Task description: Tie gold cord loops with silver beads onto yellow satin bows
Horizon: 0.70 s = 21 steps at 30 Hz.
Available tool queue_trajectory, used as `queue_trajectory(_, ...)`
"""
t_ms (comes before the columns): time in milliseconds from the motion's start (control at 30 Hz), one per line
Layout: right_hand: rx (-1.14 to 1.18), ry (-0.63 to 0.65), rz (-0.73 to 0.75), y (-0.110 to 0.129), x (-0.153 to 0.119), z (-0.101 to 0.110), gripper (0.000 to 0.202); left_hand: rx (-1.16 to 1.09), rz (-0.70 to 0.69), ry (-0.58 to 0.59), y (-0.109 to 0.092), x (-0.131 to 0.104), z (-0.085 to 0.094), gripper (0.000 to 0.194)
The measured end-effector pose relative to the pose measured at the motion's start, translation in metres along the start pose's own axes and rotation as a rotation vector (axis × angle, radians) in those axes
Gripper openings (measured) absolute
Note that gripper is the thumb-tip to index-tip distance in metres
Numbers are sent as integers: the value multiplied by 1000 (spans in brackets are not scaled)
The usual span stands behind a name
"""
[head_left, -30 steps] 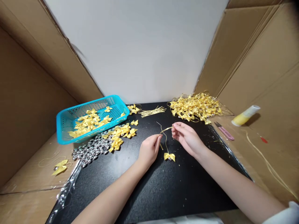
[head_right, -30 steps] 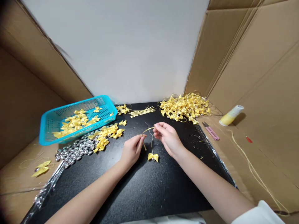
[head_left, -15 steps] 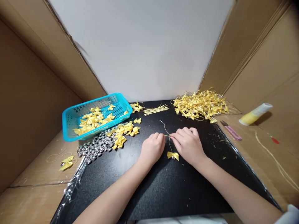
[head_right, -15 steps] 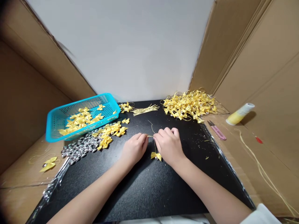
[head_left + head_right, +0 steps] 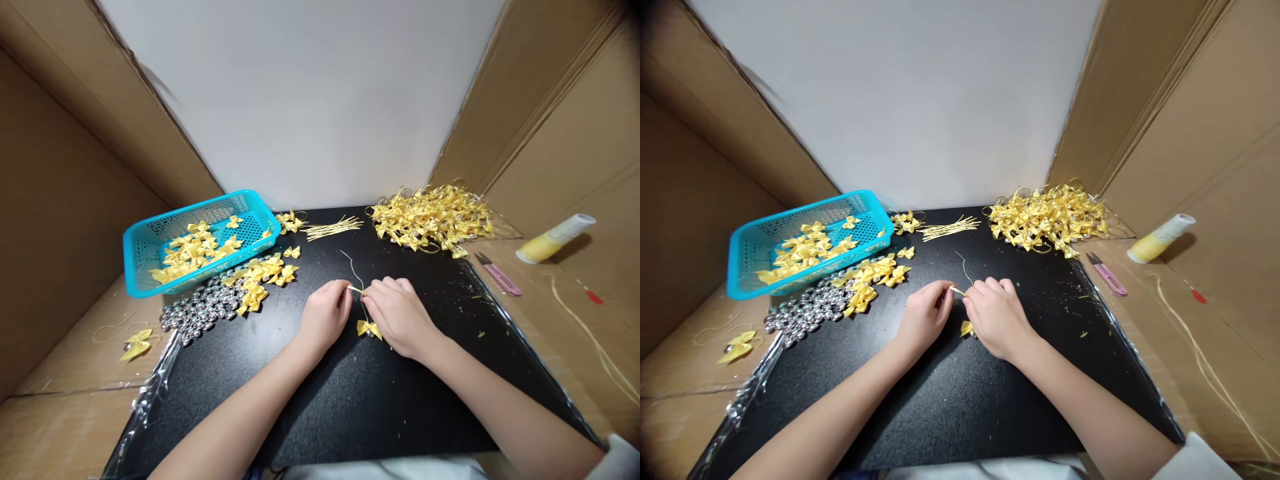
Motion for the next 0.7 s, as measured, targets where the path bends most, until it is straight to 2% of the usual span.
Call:
queue_trajectory(67,-3,23,-14,-1,0,-1,25,-65,71,-24,4,-1,1,16)
queue_trajectory(267,76,-18,-74,-12,-1,-3,22,-418,447,-18,24,-9,-8,17)
queue_trajectory(400,366,-105,-224,-26,-1,-2,14,-625,644,-17,33,-13,-17,19)
queue_trajectory(567,698,-204,-411,-42,-4,-5,8,-688,732,-2,37,-15,-21,18)
queue_trajectory(700,751,-270,-397,-42,-4,-3,6,-698,736,-4,37,-15,-21,20)
Point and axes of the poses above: each hand's wrist, its own x-axis towards the middle knuckle, its own z-axis out of the back of the hand, y = z × x, the point moved 8 cm from there along x, towards the middle knuckle, and after that the axes turned 8 degrees about -y, right-handed, at the moved point
